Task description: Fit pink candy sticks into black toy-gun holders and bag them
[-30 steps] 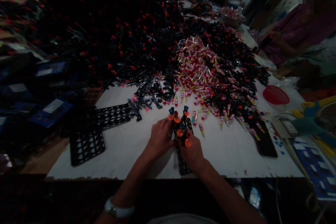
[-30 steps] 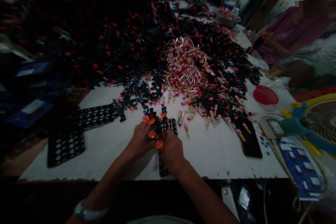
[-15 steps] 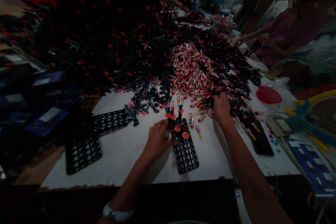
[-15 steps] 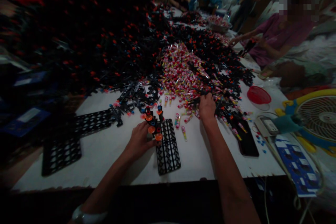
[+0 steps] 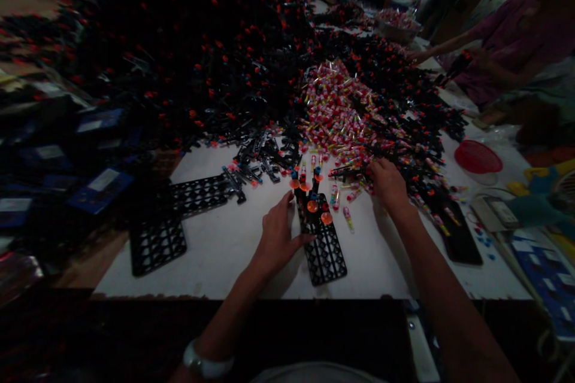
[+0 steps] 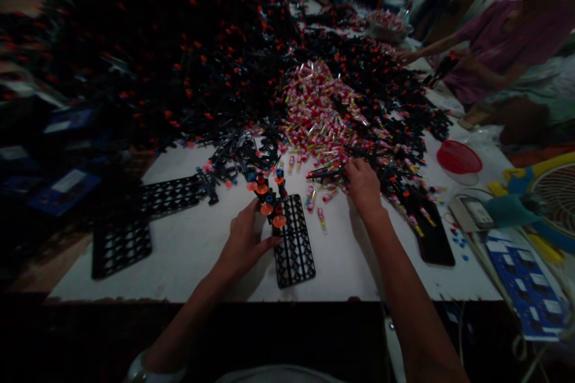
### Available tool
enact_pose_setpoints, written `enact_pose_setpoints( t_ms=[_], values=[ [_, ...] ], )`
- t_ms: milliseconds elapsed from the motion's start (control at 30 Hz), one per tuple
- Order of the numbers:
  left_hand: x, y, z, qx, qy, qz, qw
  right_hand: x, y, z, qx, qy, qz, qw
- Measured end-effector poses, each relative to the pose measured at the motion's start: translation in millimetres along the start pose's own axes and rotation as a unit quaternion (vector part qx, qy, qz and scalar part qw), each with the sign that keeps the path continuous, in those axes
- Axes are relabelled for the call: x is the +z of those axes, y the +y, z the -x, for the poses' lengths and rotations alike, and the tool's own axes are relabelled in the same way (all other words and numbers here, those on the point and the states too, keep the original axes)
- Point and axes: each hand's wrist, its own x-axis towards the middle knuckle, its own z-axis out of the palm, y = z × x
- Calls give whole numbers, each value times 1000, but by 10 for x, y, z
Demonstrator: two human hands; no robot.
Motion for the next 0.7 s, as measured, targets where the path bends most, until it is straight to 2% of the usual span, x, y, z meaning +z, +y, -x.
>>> enact_pose_setpoints(
  t_ms=[133,233,267,300,333,400,433,467,500,533,633,700],
  values=[
    [-47,-1,-156,0,-65,6,998,-42,-43,-45,11,-17,-56,998],
    [-82,-12,-201,22,-102,-7,994,-123,-161,40,65,8,-208,976],
    [-88,-11,-196,31,-107,-12,994,-145,-247,118,92,1,-290,953],
    [-89,-8,-184,38,-110,-18,993,-160,-361,222,115,-19,-382,917],
    [-86,-4,-170,45,-110,-23,993,-168,-498,345,136,-52,-475,868],
    [-69,7,-146,51,-104,-34,993,-163,-809,614,148,-129,-630,751],
    [-59,13,-139,52,-98,-39,993,-154,-961,738,154,-158,-672,707],
    [-48,18,-137,52,-93,-42,993,-143,-1097,844,161,-177,-692,681],
    [-40,23,-137,53,-89,-46,994,-134,-1209,924,170,-181,-695,675],
    [-34,27,-140,53,-86,-48,994,-128,-1290,975,179,-172,-685,685],
    [-33,38,-152,50,-86,-52,994,-132,-1369,992,203,-131,-631,737],
    [-36,38,-158,43,-89,-54,994,-149,-1355,956,200,-134,-596,766]
  ],
)
